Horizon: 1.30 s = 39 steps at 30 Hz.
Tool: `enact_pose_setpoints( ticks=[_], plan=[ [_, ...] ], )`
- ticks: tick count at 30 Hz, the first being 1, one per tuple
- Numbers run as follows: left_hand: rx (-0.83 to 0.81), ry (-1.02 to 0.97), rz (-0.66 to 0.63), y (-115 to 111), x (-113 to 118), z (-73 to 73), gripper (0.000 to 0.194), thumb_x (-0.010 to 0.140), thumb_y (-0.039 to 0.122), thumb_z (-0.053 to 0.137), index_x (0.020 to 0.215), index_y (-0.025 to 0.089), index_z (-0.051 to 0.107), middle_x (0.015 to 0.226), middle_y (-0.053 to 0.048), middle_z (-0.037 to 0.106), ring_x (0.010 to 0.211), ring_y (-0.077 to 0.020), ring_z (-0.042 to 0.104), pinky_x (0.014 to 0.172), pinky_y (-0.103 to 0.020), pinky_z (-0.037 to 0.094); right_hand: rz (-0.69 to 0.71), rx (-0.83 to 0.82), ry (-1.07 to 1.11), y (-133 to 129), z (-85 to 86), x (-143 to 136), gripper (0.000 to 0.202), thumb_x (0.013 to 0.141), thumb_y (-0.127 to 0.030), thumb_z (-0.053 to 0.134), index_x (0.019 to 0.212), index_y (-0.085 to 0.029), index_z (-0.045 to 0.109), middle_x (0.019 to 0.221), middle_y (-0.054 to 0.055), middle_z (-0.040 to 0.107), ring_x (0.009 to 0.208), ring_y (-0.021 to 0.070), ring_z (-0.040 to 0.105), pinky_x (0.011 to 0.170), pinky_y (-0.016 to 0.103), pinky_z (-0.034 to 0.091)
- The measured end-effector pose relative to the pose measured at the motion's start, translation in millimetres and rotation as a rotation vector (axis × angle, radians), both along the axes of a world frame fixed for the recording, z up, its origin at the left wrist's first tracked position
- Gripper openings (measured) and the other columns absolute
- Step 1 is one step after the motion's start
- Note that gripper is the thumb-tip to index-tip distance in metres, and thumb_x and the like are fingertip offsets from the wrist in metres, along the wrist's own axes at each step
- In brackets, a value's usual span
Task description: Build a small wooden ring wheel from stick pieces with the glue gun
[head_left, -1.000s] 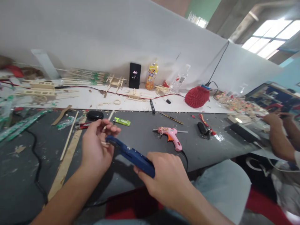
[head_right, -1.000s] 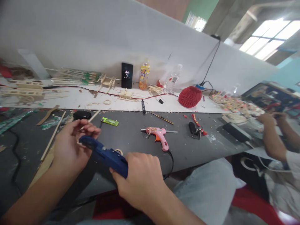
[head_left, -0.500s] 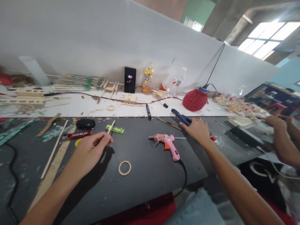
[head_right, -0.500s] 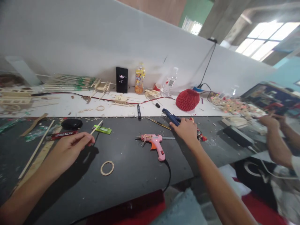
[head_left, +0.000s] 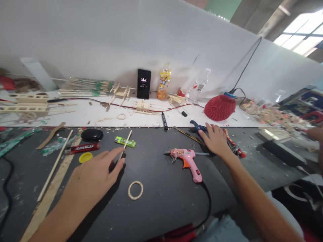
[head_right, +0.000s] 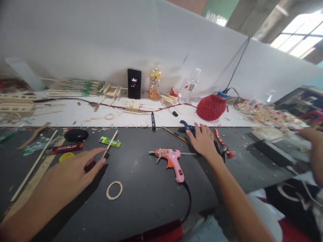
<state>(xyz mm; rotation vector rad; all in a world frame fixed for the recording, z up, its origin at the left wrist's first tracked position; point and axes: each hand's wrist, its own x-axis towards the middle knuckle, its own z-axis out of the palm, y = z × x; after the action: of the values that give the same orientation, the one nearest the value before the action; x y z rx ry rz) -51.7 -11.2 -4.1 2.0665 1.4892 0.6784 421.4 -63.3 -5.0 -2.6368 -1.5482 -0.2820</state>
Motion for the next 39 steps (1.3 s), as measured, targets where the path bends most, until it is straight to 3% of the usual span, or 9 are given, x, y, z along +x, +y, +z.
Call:
enact_pose_setpoints(
  ticks=[5,9,13,16,18,23,27,33,39],
  plan=[
    [-0.061,-0.261,-0.024,23,38,38.7,0.028,0.072,0.056,0.079,0.085,0.031,0.084,0.068,-0.008,0.067,0.060,-0.0239,0.045,0.059,-0.031,0.017,0.207,-0.005,0.104,69,45.7,-14,0.031,0.113,-0.042,0.077,0.135,-0.019,0.077,0.144,0.012,0.077,0.134,0.0325,0.074,0.118,0.060,0.060],
    [-0.265,-0.582,-0.093,31,72,68.3,0.025,0.066,0.046,0.081,0.083,0.027,0.083,0.078,-0.008,0.070,0.064,-0.0216,0.055,0.055,-0.030,0.040,0.357,0.021,0.206,98,76.5,-64,0.020,0.114,-0.035,0.073,0.116,-0.016,0.079,0.120,0.010,0.083,0.114,0.0275,0.079,0.108,0.050,0.062],
    [-0.444,-0.952,-0.027,7,80,89.6,0.039,0.082,0.054,0.060,0.096,0.024,0.081,0.109,-0.018,0.079,0.091,-0.0313,0.074,0.076,-0.046,0.068,0.683,0.034,0.388,45,92.6,-149,0.017,0.110,-0.031,0.067,0.117,-0.024,0.081,0.108,0.001,0.086,0.096,0.0176,0.078,0.090,0.028,0.057],
    [-0.647,-1.274,0.145,-13,75,97.8,0.045,0.092,0.056,0.056,0.105,0.024,0.085,0.121,-0.020,0.079,0.112,-0.0362,0.077,0.090,-0.050,0.074,0.918,0.204,0.684,-6,91.9,-205,0.015,0.105,-0.028,0.070,0.118,-0.023,0.078,0.106,0.000,0.087,0.085,0.0163,0.078,0.080,0.026,0.057],
    [-0.730,-1.389,0.219,-22,71,98.7,0.053,0.100,0.061,0.050,0.113,0.026,0.088,0.123,-0.018,0.080,0.120,-0.0370,0.077,0.093,-0.049,0.076,0.909,0.326,0.811,-26,87.2,-228,0.013,0.105,-0.022,0.072,0.116,-0.022,0.077,0.102,0.000,0.088,0.079,0.0149,0.078,0.078,0.025,0.058],
    [-0.730,-1.433,0.036,-36,57,82.5,0.061,0.104,0.069,0.047,0.127,0.030,0.088,0.130,-0.015,0.081,0.136,-0.0390,0.075,0.101,-0.052,0.076,0.777,0.332,1.068,-39,77.3,-245,0.012,0.102,-0.015,0.074,0.105,-0.025,0.080,0.096,-0.001,0.088,0.083,0.0153,0.082,0.079,0.023,0.062],
    [-0.418,-0.975,-0.100,-42,34,51.6,0.045,0.107,0.049,0.052,0.142,0.039,0.080,0.140,-0.008,0.081,0.138,-0.0337,0.075,0.104,-0.046,0.072,0.622,0.271,1.326,-48,66.0,-247,0.013,0.098,-0.020,0.078,0.108,-0.026,0.084,0.099,-0.001,0.090,0.086,0.0170,0.085,0.079,0.025,0.065],
    [-0.007,-0.317,-0.168,-57,-4,-3.5,0.028,0.089,0.038,0.087,0.116,0.034,0.081,0.105,-0.004,0.079,0.090,-0.0263,0.077,0.079,-0.035,0.063,0.480,0.180,1.067,-76,24.5,-257,0.017,0.097,-0.016,0.073,0.090,-0.024,0.086,0.085,0.001,0.084,0.075,0.0168,0.078,0.069,0.025,0.057],
    [0.166,-0.056,-0.314,-73,-9,-37.7,0.038,0.096,0.037,0.079,0.134,0.031,0.072,0.125,-0.008,0.077,0.107,-0.0325,0.080,0.090,-0.044,0.063,0.532,0.260,0.826,-84,0.9,-282,0.021,0.099,-0.013,0.068,0.086,-0.021,0.083,0.083,0.003,0.076,0.072,0.0164,0.074,0.070,0.027,0.055]
  ],
)
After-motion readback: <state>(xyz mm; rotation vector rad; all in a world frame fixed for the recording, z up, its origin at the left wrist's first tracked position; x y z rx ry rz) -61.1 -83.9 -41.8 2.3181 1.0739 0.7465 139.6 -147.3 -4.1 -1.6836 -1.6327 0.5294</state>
